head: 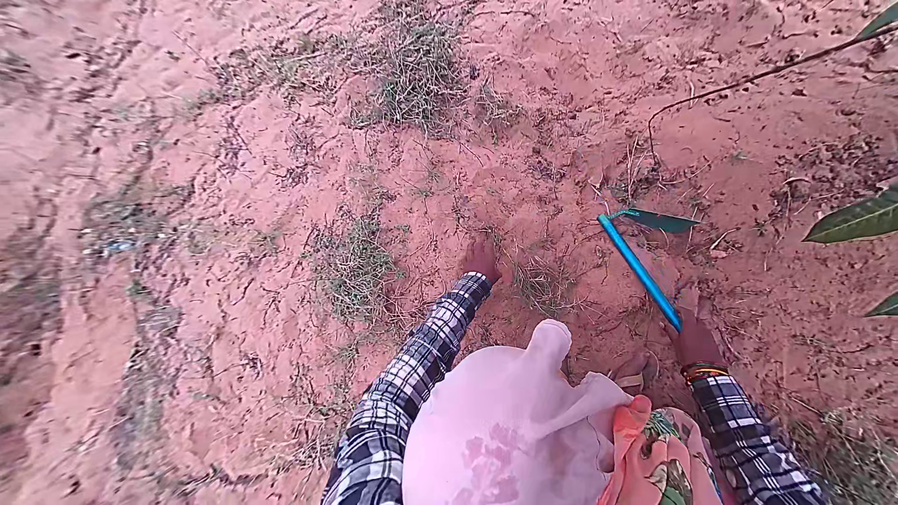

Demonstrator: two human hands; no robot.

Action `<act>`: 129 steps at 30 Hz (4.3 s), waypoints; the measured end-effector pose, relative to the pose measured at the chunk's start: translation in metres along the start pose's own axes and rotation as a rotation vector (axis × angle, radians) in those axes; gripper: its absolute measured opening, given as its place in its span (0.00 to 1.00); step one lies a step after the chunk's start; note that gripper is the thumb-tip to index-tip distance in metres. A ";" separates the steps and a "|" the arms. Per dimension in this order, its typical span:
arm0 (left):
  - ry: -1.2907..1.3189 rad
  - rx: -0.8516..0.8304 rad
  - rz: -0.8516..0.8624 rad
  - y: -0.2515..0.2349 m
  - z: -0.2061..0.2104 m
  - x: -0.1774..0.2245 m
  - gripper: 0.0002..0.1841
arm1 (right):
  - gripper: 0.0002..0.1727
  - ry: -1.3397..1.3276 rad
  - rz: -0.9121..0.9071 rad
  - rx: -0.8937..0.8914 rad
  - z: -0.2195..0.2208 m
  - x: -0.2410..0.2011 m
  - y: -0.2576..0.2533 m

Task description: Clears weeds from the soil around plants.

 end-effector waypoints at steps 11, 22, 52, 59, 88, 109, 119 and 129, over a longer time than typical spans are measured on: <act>-0.232 -0.244 0.405 -0.034 0.051 0.071 0.42 | 0.22 -0.118 -0.465 -0.181 -0.007 -0.011 0.083; 0.115 -0.404 0.064 0.040 0.067 0.014 0.25 | 0.17 -0.107 -0.564 -0.257 -0.014 -0.023 0.110; 0.041 -0.082 -0.231 -0.042 -0.010 0.003 0.23 | 0.15 -0.110 -0.577 -0.293 -0.003 -0.025 0.105; -0.027 -0.123 -0.108 -0.058 0.005 0.029 0.40 | 0.15 -0.075 -0.559 -0.293 0.000 -0.028 0.108; 0.126 -0.170 0.088 0.060 0.053 0.008 0.26 | 0.22 -0.014 -0.389 -0.493 0.012 -0.026 0.101; -0.034 -0.349 0.305 0.053 0.098 0.091 0.28 | 0.22 0.062 -0.393 -0.569 0.026 -0.035 0.096; 0.048 -0.014 0.364 -0.005 0.035 0.088 0.27 | 0.24 0.050 -0.361 -0.545 0.026 -0.025 0.090; -0.032 -0.472 0.245 0.047 0.104 0.109 0.35 | 0.23 0.076 -0.360 -0.567 0.028 -0.030 0.093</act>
Point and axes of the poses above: each hand's wrist, its own y-axis away from the middle knuckle, its own z-axis out of the palm, x = y × z, the point moved 4 cm from there along -y, towards the middle knuckle, and after that the axes turned 6 degrees about -y, right-handed, at the moved point
